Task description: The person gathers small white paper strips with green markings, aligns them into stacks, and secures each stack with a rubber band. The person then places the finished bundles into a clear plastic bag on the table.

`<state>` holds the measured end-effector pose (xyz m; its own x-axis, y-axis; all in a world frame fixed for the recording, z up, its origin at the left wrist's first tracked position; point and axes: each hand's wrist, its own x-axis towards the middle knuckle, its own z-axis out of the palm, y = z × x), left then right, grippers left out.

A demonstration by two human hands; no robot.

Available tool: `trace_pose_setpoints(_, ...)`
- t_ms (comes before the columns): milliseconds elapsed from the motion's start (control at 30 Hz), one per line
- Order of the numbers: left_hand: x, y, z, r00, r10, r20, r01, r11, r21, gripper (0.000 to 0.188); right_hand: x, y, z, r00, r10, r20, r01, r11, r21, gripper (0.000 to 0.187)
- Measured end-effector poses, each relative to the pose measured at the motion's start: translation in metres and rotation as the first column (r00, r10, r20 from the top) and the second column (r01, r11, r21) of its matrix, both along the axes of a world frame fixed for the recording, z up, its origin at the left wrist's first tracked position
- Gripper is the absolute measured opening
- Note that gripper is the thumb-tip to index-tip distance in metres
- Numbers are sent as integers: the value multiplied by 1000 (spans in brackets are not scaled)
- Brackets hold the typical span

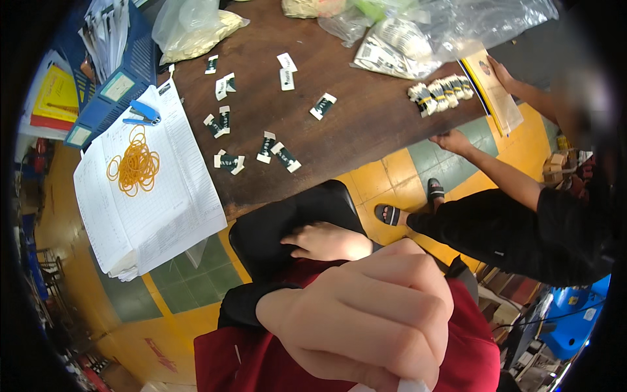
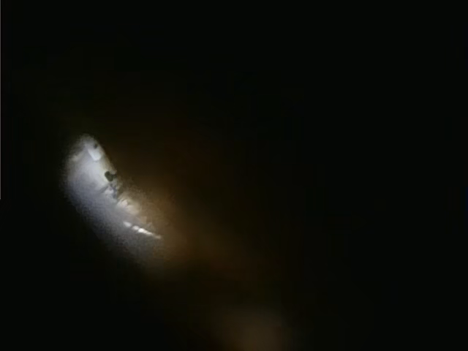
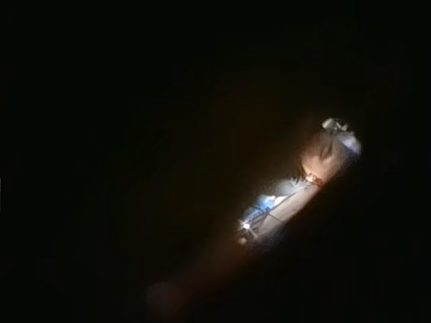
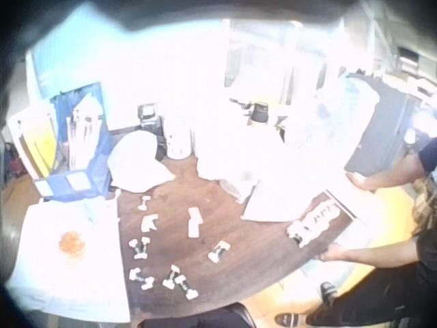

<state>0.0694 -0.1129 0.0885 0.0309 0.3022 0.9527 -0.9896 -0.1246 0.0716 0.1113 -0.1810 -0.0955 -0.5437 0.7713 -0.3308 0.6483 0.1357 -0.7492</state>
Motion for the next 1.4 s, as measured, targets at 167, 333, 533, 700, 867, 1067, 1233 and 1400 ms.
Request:
trace_pose_setpoints(167, 2, -57, 15, 940, -341, -28, 320, 904, -284, 52, -29, 28, -21, 997, -72, -39, 77, 986, 150, 20)
trace_pose_setpoints(333, 17, -71, 17, 930, -364, 54, 366, 897, -249, 52, -10, 24, -46, 900, -257, -352, 294, 954, 55, 21)
trace_pose_setpoints(533, 25, -81, 17, 880, -474, -40, 450, 857, -251, 52, -3, 11, -66, 850, -257, -460, 344, 932, 115, 23)
trace_pose_setpoints(700, 27, -83, 16, 807, -561, -186, 509, 819, -265, 53, -1, 12, -59, 827, -256, -500, 355, 928, 111, 23)
trace_pose_setpoints(867, 9, -78, 3, 593, -600, -537, 522, 794, -311, 54, 4, 9, -61, 857, -251, -451, 312, 948, 66, 25)
trace_pose_setpoints(1067, -25, -56, -55, 280, -413, -867, 132, 911, -391, 57, 6, 15, -91, 508, 234, -829, 382, 801, 460, 45)
trace_pose_setpoints(1233, -76, -41, -72, 277, -340, -899, -303, 857, -417, 56, -1, 23, -95, 830, -178, -529, 342, 911, 231, 29)
trace_pose_setpoints(1400, -115, -4, -62, 534, -20, -845, -465, 828, -313, 38, -7, 24, -89, 766, -304, -566, 362, 932, -11, 24)
